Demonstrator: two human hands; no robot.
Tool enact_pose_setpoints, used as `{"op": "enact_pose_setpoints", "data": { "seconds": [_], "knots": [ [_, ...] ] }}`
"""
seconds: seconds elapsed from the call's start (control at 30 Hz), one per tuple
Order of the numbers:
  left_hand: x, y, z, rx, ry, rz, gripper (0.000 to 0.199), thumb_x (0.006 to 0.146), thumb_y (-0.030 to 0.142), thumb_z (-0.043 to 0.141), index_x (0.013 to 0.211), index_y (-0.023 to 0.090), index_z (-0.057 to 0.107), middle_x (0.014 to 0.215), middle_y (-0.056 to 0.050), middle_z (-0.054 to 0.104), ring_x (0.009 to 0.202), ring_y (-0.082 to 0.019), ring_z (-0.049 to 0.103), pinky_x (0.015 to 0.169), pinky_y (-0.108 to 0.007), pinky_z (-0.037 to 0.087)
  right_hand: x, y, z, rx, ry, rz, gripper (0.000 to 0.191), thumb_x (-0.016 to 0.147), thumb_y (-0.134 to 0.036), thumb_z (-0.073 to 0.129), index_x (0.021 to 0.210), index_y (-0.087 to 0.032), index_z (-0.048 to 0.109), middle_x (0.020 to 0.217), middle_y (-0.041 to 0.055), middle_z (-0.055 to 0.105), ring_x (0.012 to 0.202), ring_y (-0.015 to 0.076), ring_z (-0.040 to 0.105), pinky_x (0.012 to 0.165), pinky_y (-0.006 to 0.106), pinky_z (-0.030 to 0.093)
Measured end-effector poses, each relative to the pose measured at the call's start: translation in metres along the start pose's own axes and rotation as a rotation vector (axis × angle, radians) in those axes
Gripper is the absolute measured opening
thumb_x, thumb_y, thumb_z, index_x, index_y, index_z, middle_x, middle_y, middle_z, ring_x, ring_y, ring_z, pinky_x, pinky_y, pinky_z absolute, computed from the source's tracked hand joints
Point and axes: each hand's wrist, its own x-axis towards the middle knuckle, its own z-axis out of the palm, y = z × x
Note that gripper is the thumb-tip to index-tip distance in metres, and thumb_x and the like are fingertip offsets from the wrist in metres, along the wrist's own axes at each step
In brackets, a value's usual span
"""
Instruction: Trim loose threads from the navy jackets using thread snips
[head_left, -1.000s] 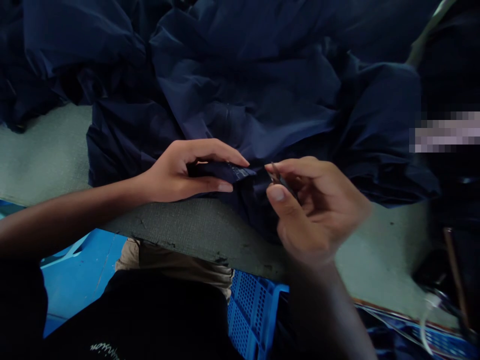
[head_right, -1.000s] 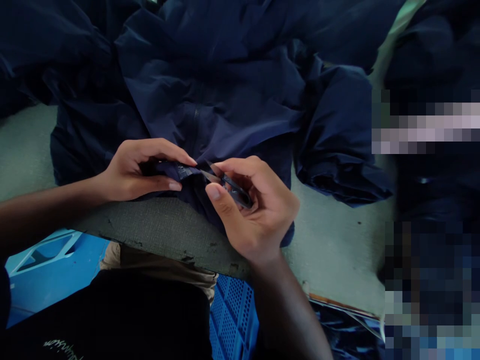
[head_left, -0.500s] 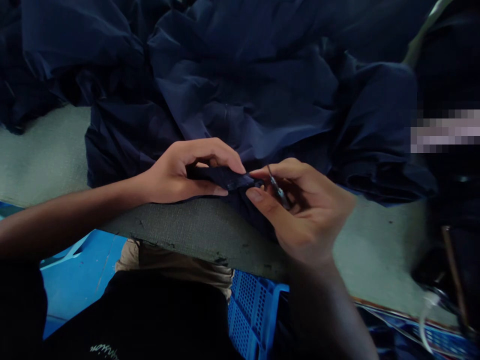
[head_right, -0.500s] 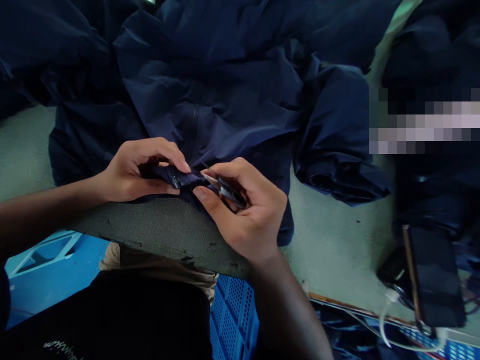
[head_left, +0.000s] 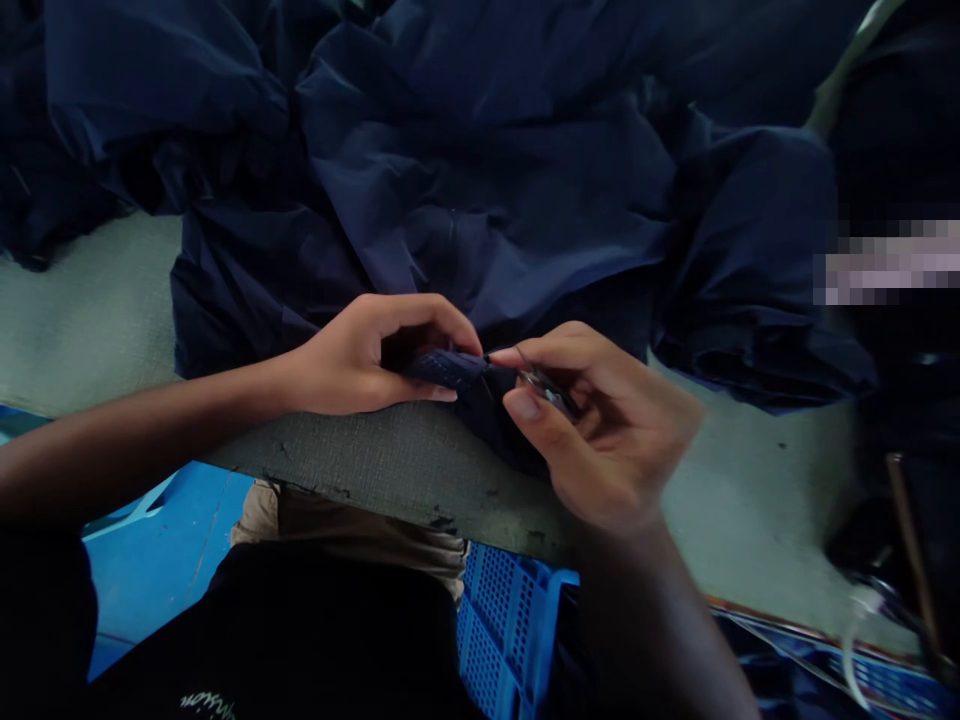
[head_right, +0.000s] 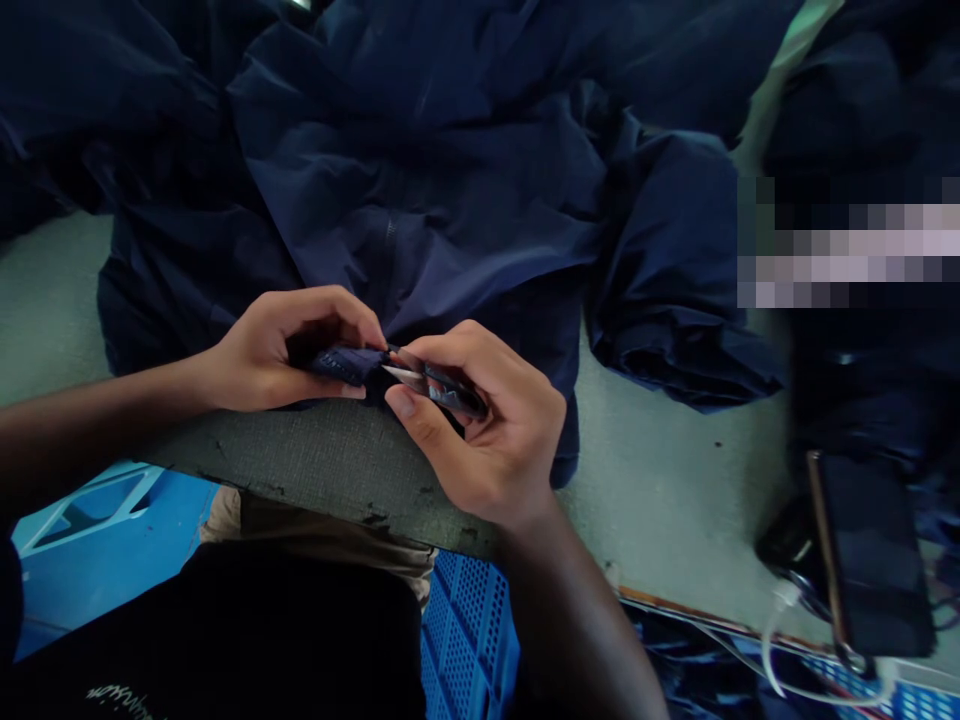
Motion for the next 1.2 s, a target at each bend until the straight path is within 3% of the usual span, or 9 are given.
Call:
{"op": "enact_pose_setpoints", "data": {
  "seconds": [0.27, 0.43, 0.77, 1.2],
  "knots": [
    [0.0001, -0.0003, -0.0009, 0.072, 0.0, 0.055, 0.014, 0.085, 0.018, 0.081, 0.093, 0.017, 0.07, 0.083, -0.002, 0.061, 0.07, -0.01, 0.056, 0.062, -0.026, 0.047, -0.0001, 0.0062, -0.0006, -0.091, 0.032, -0.044, 0.016, 0.094, -0.038, 0.072, 0.104, -0.027, 0.077, 0.086, 0.003, 0.072, 0.069, 0.0175, 0.06, 0.058, 0.034, 0.048],
    [-0.0007, -0.0023, -0.0014, 0.087, 0.028, 0.094, 0.013, 0.087, 0.017, 0.079, 0.094, 0.019, 0.068, 0.087, -0.004, 0.063, 0.072, -0.011, 0.055, 0.062, -0.028, 0.044, 0.0009, 0.0027, 0.0002, -0.163, 0.02, -0.105, 0.016, 0.088, -0.03, 0.081, 0.103, -0.028, 0.078, 0.087, 0.0017, 0.074, 0.065, 0.0153, 0.06, 0.05, 0.031, 0.044],
    [0.0011, -0.0044, -0.0007, 0.07, 0.014, 0.14, 0.012, 0.085, 0.014, 0.078, 0.089, 0.018, 0.067, 0.08, -0.002, 0.061, 0.068, -0.01, 0.05, 0.06, -0.029, 0.041, 0.0019, 0.0061, 0.0049, -0.31, 0.106, -0.327, 0.032, 0.08, -0.02, 0.086, 0.109, -0.033, 0.08, 0.085, 0.0017, 0.079, 0.064, 0.0197, 0.068, 0.051, 0.036, 0.054],
    [0.0001, -0.0093, -0.0005, 0.081, 0.025, 0.158, 0.017, 0.087, 0.026, 0.082, 0.085, 0.019, 0.066, 0.077, -0.002, 0.061, 0.069, -0.012, 0.055, 0.06, -0.029, 0.042, -0.0009, 0.0087, 0.0057, -0.383, 0.122, -0.353, 0.03, 0.08, -0.021, 0.085, 0.108, -0.031, 0.08, 0.084, 0.0014, 0.077, 0.065, 0.0195, 0.069, 0.052, 0.035, 0.055]
  ]
}}
